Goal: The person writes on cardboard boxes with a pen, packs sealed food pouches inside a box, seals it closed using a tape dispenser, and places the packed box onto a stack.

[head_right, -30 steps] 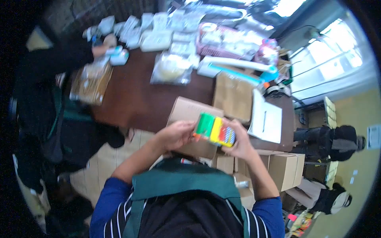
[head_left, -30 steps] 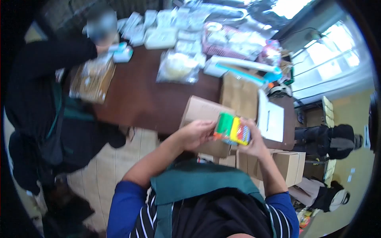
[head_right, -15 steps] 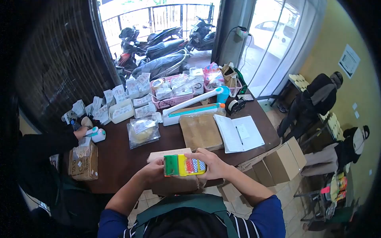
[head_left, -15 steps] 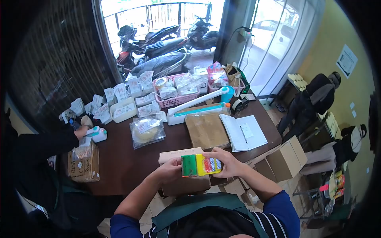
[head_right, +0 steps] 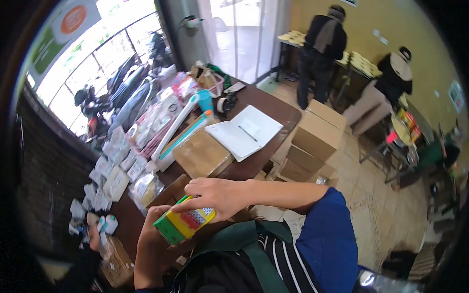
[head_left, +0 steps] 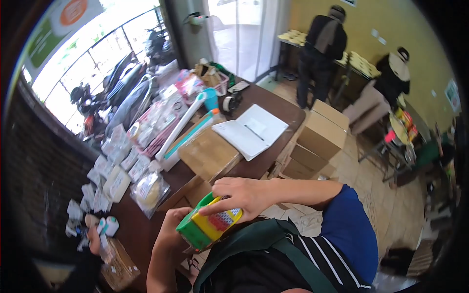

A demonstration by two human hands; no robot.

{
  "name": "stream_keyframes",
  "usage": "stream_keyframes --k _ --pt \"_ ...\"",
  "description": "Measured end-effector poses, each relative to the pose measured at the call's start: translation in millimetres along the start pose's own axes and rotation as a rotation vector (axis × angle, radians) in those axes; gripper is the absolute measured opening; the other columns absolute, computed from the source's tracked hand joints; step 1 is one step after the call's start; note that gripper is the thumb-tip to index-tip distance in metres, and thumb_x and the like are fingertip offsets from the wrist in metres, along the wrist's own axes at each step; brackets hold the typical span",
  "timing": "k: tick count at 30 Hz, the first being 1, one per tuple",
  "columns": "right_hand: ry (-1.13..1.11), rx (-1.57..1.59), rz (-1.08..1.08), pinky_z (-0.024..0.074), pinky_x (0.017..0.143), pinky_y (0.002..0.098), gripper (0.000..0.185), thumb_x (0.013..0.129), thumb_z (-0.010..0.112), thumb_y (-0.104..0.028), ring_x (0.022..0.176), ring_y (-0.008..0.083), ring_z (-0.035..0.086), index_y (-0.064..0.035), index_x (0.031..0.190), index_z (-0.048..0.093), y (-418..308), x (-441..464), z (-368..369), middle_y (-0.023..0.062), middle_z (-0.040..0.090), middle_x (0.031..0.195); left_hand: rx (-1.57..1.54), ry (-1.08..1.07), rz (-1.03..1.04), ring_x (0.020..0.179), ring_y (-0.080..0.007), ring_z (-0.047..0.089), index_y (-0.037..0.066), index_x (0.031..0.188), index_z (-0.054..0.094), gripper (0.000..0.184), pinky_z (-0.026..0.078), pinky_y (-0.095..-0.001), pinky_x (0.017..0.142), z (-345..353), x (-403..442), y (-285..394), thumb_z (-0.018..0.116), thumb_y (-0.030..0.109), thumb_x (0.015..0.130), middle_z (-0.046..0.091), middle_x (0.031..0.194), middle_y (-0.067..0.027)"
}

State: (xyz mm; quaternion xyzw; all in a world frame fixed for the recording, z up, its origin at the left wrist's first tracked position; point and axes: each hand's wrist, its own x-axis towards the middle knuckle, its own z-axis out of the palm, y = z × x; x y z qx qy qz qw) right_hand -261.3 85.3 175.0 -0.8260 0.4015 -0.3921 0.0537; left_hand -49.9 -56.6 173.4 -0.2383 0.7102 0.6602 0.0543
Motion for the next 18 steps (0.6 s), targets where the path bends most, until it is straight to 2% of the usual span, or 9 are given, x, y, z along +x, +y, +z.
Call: stream_keyframes --k 2,4,6,8,10,12,14,16,18 --pt "-0.012 0.08 0.008 0.0425 0.069 0.0363 0.069 0.07 0.073 -0.021 0.078 0.0278 0.049 -0.0147 0.134 0.048 -8 -3 -6 0.01 0.045 0.085 -0.002 -0.037 0.22 0.074 -0.0036 0.057 0.001 0.091 0.066 0.019 0.048 -0.0211 0.064 3 -1 0 0.07 -0.004 0.073 0.065 0.083 0.001" --pt "-0.022 0.088 0.014 0.0429 0.069 0.0366 0.074 0.068 0.073 -0.02 0.078 0.0282 0.049 -0.0153 0.137 0.044 -19 -7 -14 0.0104 0.045 0.086 0.035 -0.08 0.219 0.077 -0.004 0.057 0.001 0.093 0.064 0.023 0.048 -0.0213 0.067 6 -1 2 0.069 -0.006 0.072 0.065 0.084 0.0006" --pt "-0.142 0.057 0.072 0.0433 0.07 0.0366 0.08 0.067 0.073 -0.019 0.079 0.0288 0.05 -0.0158 0.139 0.04 -30 -14 -22 0.0105 0.046 0.085 -0.031 -0.165 0.161 0.081 -0.0053 0.058 0.001 0.097 0.063 0.026 0.048 -0.022 0.072 12 -2 2 0.069 -0.005 0.072 0.065 0.088 0.0003" --pt "-0.182 0.059 0.09 0.0433 0.069 0.0363 0.084 0.065 0.073 -0.021 0.079 0.0282 0.051 -0.0163 0.142 0.037 -43 -21 -35 0.0101 0.046 0.085 0.026 -0.154 0.175 0.084 -0.0065 0.058 0.001 0.098 0.062 0.026 0.047 -0.0234 0.074 19 -2 1 0.067 -0.002 0.073 0.065 0.089 -0.0018" --pt "-0.254 0.029 0.146 0.0432 0.071 0.0386 0.086 0.061 0.068 -0.013 0.08 0.0307 0.05 -0.0116 0.14 0.035 -55 -20 -49 0.011 0.044 0.085 0.084 -0.218 0.235 0.084 -0.0064 0.058 0.0 0.099 0.061 0.024 0.048 -0.0249 0.072 23 -1 3 0.067 0.001 0.075 0.066 0.087 -0.0045" --pt "-0.35 -0.004 0.211 0.0425 0.07 0.0383 0.089 0.059 0.07 -0.014 0.08 0.0301 0.05 -0.0115 0.141 0.036 -63 -15 -67 0.0111 0.046 0.086 0.294 -0.204 0.436 0.08 -0.0074 0.058 -0.001 0.098 0.061 0.021 0.048 -0.0265 0.071 20 -2 25 0.064 0.001 0.077 0.065 0.083 -0.0058" --pt "-0.347 -0.077 0.225 0.0424 0.064 0.0374 0.087 0.054 0.074 -0.016 0.074 0.0294 0.052 -0.0109 0.136 0.043 -66 -9 -85 0.0104 0.048 0.083 0.222 -0.177 0.293 0.073 -0.0083 0.057 -0.001 0.093 0.059 0.012 0.048 -0.0265 0.068 15 -12 42 0.063 0.002 0.082 0.062 0.078 -0.0037" --pt "-0.242 -0.195 0.353 0.042 0.058 0.0358 0.083 0.05 0.077 -0.014 0.066 0.0284 0.052 -0.0099 0.129 0.051 -64 -13 -105 0.0088 0.05 0.078 -0.011 -0.024 0.242 0.068 -0.0082 0.055 -0.001 0.089 0.057 0.006 0.047 -0.0251 0.065 -2 -20 26 0.06 0.003 0.087 0.06 0.074 -0.0022" --pt "-0.235 -0.129 0.281 0.0418 0.057 0.035 0.081 0.05 0.077 -0.013 0.063 0.0278 0.051 -0.0093 0.127 0.053 -52 -11 -94 0.0085 0.05 0.076 -0.044 -0.068 0.228 0.068 -0.0067 0.054 0.0 0.087 0.056 0.008 0.046 -0.0242 0.063 -12 -31 27 0.059 0.007 0.09 0.058 0.073 -0.0012"
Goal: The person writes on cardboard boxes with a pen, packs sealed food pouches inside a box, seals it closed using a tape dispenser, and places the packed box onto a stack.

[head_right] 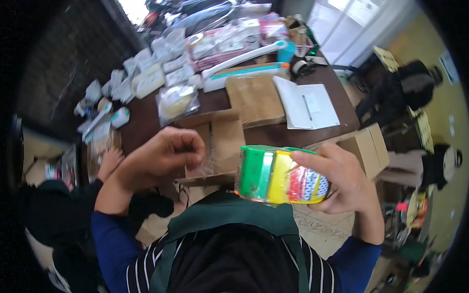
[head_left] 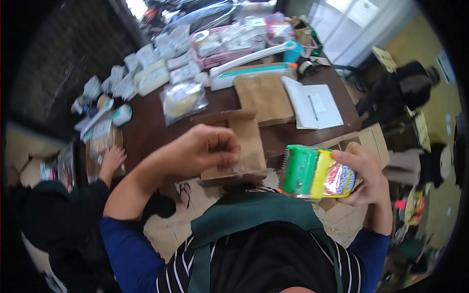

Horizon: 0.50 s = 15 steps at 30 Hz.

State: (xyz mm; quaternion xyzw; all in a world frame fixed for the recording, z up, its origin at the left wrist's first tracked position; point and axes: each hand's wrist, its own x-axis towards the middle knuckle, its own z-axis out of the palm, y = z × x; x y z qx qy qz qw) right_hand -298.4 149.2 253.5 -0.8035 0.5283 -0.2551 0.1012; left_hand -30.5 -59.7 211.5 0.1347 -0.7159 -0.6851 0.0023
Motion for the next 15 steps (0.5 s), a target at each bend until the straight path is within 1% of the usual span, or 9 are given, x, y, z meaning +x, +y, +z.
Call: stream_keyframes --k 2,4,8,9,10,11,12,14,15 --pt "0.016 0.054 -0.042 0.0415 0.055 0.0341 0.079 0.049 0.077 -0.011 0.06 0.0271 0.051 -0.0088 0.125 0.055 10 11 14 0.0083 0.05 0.075 -0.097 0.061 -0.012 0.073 -0.0072 0.055 -0.001 0.089 0.053 0.009 0.046 -0.0241 0.068 -11 -6 -14 0.058 0.006 0.09 0.058 0.077 -0.0013" --pt "0.057 0.07 -0.005 0.0425 0.058 0.0333 0.079 0.049 0.075 -0.007 0.063 0.0264 0.051 -0.0074 0.125 0.054 22 39 30 0.0102 0.051 0.078 -0.217 0.249 0.041 0.074 -0.007 0.056 0.0 0.09 0.053 0.01 0.047 -0.0237 0.069 -15 -15 -30 0.06 0.008 0.09 0.058 0.079 -0.001" --pt "-0.011 0.221 -0.003 0.0469 0.071 0.0353 0.08 0.05 0.071 -0.002 0.077 0.0293 0.056 -0.0068 0.127 0.051 43 81 69 0.0132 0.056 0.09 -0.334 0.499 0.134 0.079 -0.0068 0.055 0.002 0.09 0.056 0.008 0.045 -0.0219 0.07 -14 -42 -65 0.058 0.01 0.091 0.06 0.085 -0.0023" --pt "-0.024 0.23 -0.015 0.0469 0.071 0.0353 0.08 0.05 0.071 -0.002 0.077 0.0293 0.056 -0.0068 0.127 0.051 45 88 74 0.0132 0.056 0.09 -0.122 0.658 0.05 0.078 -0.0067 0.055 0.003 0.089 0.056 0.007 0.045 -0.0212 0.069 -6 -48 -70 0.059 0.009 0.091 0.059 0.085 -0.0031" --pt "-0.019 0.253 -0.061 0.0471 0.076 0.0341 0.079 0.051 0.071 -0.003 0.083 0.0283 0.058 -0.0075 0.127 0.051 47 94 77 0.0132 0.058 0.097 0.093 0.805 -0.038 0.077 -0.0067 0.056 0.004 0.088 0.057 0.005 0.045 -0.0205 0.068 2 -54 -74 0.059 0.008 0.091 0.059 0.086 -0.0039" --pt "-0.014 0.275 -0.106 0.0472 0.082 0.0329 0.078 0.052 0.07 -0.003 0.089 0.0274 0.06 -0.0081 0.127 0.051 49 99 80 0.0131 0.06 0.104 0.145 0.93 -0.044 0.074 -0.0072 0.057 0.001 0.108 0.054 0.021 0.046 -0.0198 0.067 9 -55 -76 0.06 0.008 0.09 0.061 0.088 -0.0055" --pt "-0.025 0.28 -0.113 0.0472 0.082 0.0329 0.078 0.052 0.07 -0.003 0.089 0.0274 0.06 -0.0081 0.127 0.051 52 105 80 0.0131 0.06 0.104 0.137 0.942 -0.049 0.074 -0.0072 0.057 0.001 0.108 0.054 0.021 0.046 -0.0198 0.067 19 -55 -79 0.06 0.008 0.09 0.061 0.088 -0.0055" --pt "0.005 0.37 -0.055 0.0446 0.09 0.0321 0.075 0.054 0.069 -0.004 0.101 0.0237 0.059 -0.0076 0.127 0.052 58 116 77 0.0119 0.059 0.115 -0.155 1.289 0.359 0.089 -0.0109 0.057 0.003 0.136 0.033 0.055 0.046 -0.022 0.075 41 -48 -85 0.061 0.006 0.088 0.059 0.108 -0.0121" --pt "0.054 0.401 -0.068 0.0425 0.094 0.0328 0.073 0.056 0.068 -0.007 0.108 0.0206 0.057 -0.0053 0.127 0.052 63 125 77 0.0109 0.059 0.117 0.098 1.532 0.512 0.101 -0.02 0.053 0.002 0.145 0.01 0.075 0.046 -0.0319 0.083 49 -37 -93 0.058 0.005 0.088 0.049 0.124 -0.0187"
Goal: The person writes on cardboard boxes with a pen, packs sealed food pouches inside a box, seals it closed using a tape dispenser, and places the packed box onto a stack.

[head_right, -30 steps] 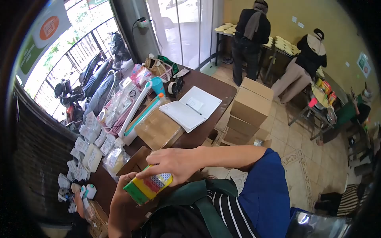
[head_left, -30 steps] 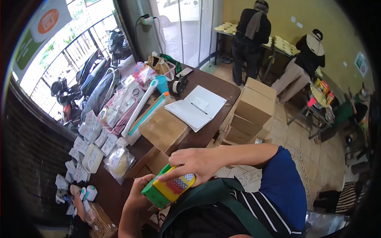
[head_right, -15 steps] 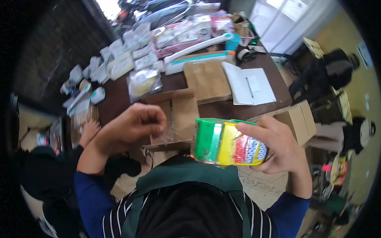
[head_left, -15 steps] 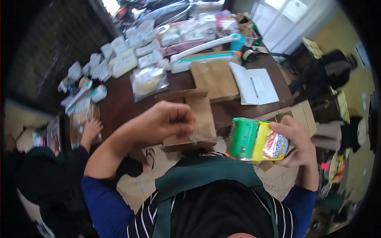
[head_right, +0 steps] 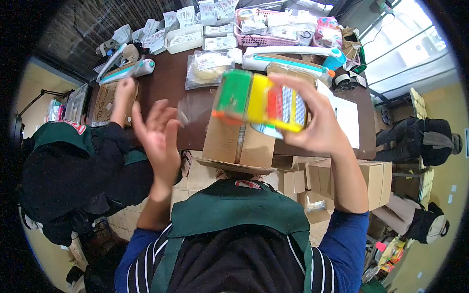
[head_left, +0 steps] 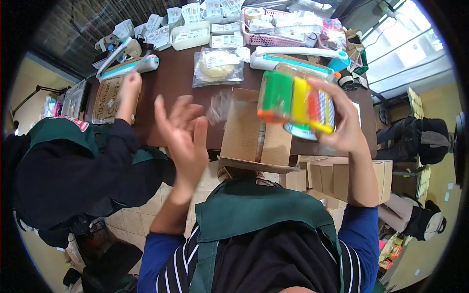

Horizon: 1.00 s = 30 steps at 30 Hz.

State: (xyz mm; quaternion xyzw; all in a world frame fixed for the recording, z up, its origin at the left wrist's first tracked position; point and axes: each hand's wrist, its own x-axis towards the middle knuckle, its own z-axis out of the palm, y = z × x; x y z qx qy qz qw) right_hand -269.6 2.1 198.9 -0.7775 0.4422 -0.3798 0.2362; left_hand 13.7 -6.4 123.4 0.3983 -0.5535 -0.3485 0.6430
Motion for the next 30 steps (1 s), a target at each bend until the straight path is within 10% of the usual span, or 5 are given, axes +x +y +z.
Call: stream_keyframes --k 4,12,19,24,30 --pt "0.081 0.505 0.15 0.0415 0.095 0.032 0.075 0.063 0.073 -0.016 0.112 0.0186 0.053 -0.002 0.131 0.045 31 36 -1 0.009 0.053 0.125 0.533 -0.451 0.59 0.105 -0.0258 0.048 0.001 0.116 0.044 0.048 0.037 -0.0399 0.09 -12 -75 -23 0.067 0.021 0.078 0.051 0.112 -0.0134" --pt "-0.038 1.565 0.407 0.0402 0.062 0.025 0.034 0.079 0.058 -0.015 0.069 0.013 0.045 0.0019 0.106 0.048 144 58 31 0.0043 0.045 0.078 0.884 -0.738 0.312 0.139 -0.037 0.018 0.007 0.128 0.038 0.054 0.011 -0.0521 0.112 39 -71 -75 0.061 0.03 0.085 0.023 0.147 -0.0217" --pt "0.027 1.589 0.768 0.0397 0.061 0.0249 0.041 0.078 0.059 -0.014 0.067 0.0108 0.044 -0.0027 0.115 0.047 135 -3 86 0.0032 0.045 0.077 0.798 -0.598 0.151 0.134 -0.0521 -0.016 -0.001 0.143 -0.004 0.109 -0.003 -0.0626 0.107 42 -67 -72 0.072 0.035 0.074 -0.011 0.144 -0.0389" --pt "-0.033 1.577 0.576 0.0406 0.068 0.0252 0.06 0.07 0.062 -0.009 0.071 0.0109 0.046 -0.0042 0.127 0.043 136 -21 92 0.0028 0.048 0.081 1.039 -0.821 0.161 0.14 -0.0222 0.019 0.006 0.14 0.031 0.07 -0.007 -0.0634 0.107 43 -59 -67 0.049 0.047 0.087 0.024 0.15 -0.0086" --pt "-0.051 0.529 0.253 0.0324 0.103 0.032 0.079 0.057 0.068 -0.004 0.119 0.0187 0.047 -0.0034 0.132 0.043 95 -35 68 0.0125 0.05 0.127 0.941 -0.762 0.199 0.128 -0.026 0.036 0.006 0.128 0.043 0.054 0.002 -0.0563 0.112 44 -57 -76 0.049 0.044 0.089 0.043 0.13 -0.0113"
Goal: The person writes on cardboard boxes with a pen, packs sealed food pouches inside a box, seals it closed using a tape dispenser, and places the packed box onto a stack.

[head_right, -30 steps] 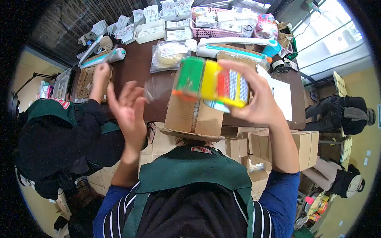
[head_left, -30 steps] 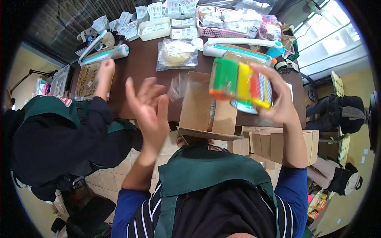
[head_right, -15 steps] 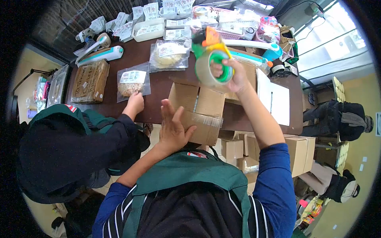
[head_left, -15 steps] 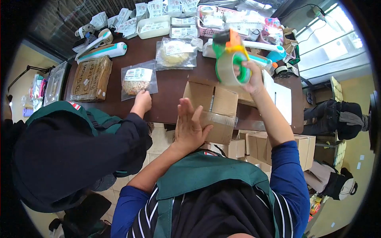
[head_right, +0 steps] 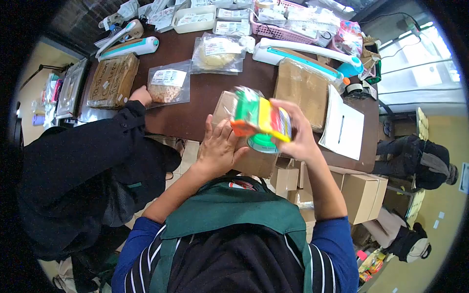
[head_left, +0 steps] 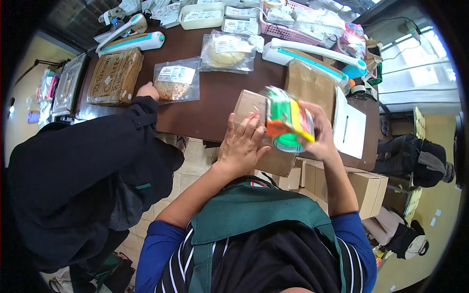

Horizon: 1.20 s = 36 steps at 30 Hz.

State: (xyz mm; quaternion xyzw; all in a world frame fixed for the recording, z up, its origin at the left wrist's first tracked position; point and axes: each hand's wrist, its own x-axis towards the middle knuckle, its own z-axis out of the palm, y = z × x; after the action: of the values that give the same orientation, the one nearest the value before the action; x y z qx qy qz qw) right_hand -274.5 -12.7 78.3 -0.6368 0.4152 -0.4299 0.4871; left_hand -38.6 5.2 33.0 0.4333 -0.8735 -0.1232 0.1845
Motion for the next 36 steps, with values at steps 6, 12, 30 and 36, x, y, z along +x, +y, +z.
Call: stream_keyframes --k 6,12,30,36 --pt "0.037 -0.333 -0.287 0.0418 0.068 0.0264 0.077 0.054 0.065 0.002 0.074 0.0157 0.051 -0.0081 0.129 0.047 13 -18 6 0.0077 0.052 0.09 -0.511 0.253 -0.081 0.113 -0.0278 0.053 0.005 0.118 0.054 0.03 0.033 -0.0417 0.105 -6 4 -14 0.054 0.019 0.091 0.054 0.12 -0.0134" --pt "0.005 -0.391 -0.271 0.0404 0.062 0.0276 0.075 0.054 0.066 0.001 0.067 0.0179 0.047 -0.0073 0.127 0.05 -2 -17 14 0.0075 0.047 0.081 -0.864 0.381 -0.314 0.099 -0.0289 0.057 0.0 0.115 0.05 0.05 0.048 -0.0376 0.085 -76 37 -9 0.065 0.036 0.084 0.054 0.107 -0.0167" --pt "-0.03 -0.658 -0.25 0.0416 0.062 0.0292 0.074 0.051 0.063 0.001 0.068 0.0213 0.049 -0.0041 0.124 0.052 -36 -9 40 0.0109 0.051 0.082 -1.061 0.211 -0.65 0.08 -0.0165 0.065 -0.003 0.111 0.055 0.038 0.052 -0.0257 0.067 -79 1 -64 0.07 0.009 0.078 0.067 0.093 -0.0133" --pt "-0.052 -0.749 -0.181 0.0437 0.063 0.0327 0.074 0.049 0.067 -0.002 0.068 0.0261 0.051 -0.0047 0.121 0.055 -51 -2 49 0.0116 0.048 0.076 -1.458 -0.011 -0.742 0.075 -0.0095 0.062 -0.002 0.111 0.054 0.036 0.049 -0.0202 0.063 -75 -15 -88 0.07 0.004 0.08 0.066 0.091 -0.0103"
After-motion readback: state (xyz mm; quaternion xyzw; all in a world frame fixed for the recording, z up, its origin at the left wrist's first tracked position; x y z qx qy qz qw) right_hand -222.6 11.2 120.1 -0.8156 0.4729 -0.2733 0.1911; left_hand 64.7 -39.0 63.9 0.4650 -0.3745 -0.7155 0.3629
